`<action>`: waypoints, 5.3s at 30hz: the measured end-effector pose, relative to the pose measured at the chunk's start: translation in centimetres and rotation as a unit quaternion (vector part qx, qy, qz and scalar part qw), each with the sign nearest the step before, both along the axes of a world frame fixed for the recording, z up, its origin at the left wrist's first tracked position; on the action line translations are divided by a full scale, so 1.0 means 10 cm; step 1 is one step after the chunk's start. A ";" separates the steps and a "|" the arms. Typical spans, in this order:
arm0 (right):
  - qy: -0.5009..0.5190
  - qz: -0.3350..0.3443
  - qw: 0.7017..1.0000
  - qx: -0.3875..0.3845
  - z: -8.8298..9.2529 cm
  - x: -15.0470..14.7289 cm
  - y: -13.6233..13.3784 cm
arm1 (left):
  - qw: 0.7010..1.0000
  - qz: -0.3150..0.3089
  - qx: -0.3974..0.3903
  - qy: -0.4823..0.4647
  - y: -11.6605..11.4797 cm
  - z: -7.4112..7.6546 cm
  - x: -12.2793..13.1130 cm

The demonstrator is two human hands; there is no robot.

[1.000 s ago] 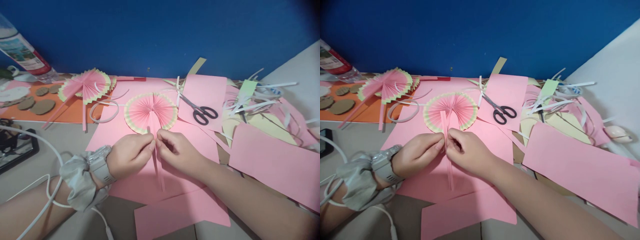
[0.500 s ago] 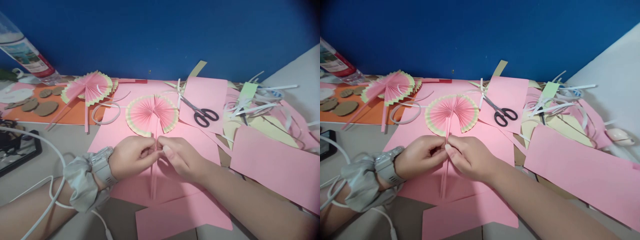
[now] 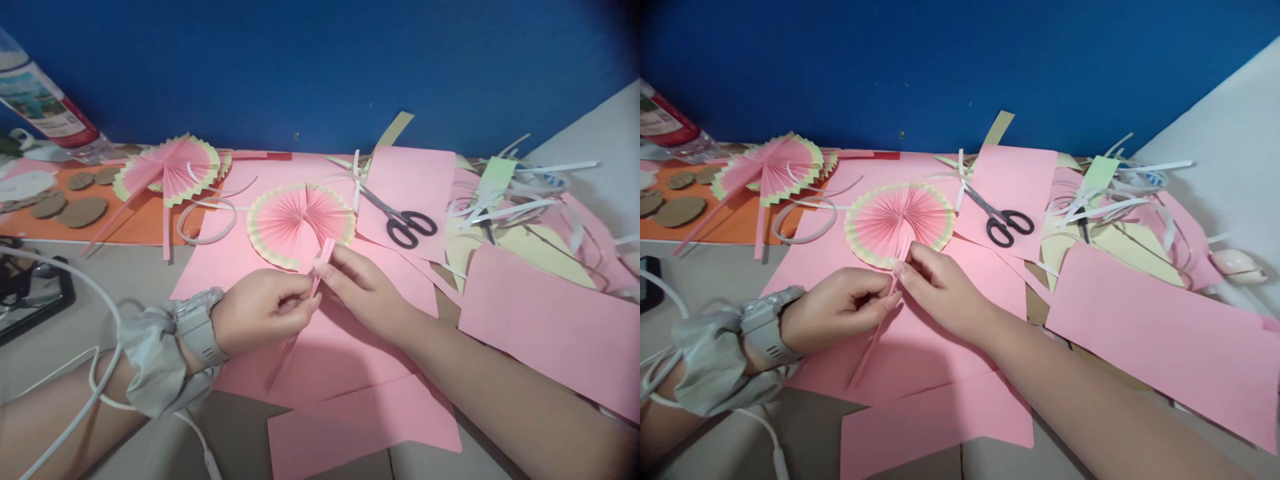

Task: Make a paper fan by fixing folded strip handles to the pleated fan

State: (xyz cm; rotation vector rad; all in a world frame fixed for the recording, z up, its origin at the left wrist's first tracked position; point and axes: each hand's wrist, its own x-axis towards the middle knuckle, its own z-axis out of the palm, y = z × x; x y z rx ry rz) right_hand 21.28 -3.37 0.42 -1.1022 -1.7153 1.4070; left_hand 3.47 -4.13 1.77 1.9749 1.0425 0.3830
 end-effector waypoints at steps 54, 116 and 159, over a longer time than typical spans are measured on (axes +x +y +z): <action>-0.198 0.019 0.976 0.086 0.07 -0.05 -0.06 | 0.990 0.058 0.109 0.067 0.00 -0.02 0.00; 0.071 0.110 0.979 -0.154 0.13 0.00 0.00 | 0.898 0.167 -0.138 -0.384 0.13 -0.11 -0.06; -0.091 0.108 0.989 -0.045 0.12 -0.05 -0.07 | 0.967 0.148 -0.064 -0.195 0.08 -0.09 -0.02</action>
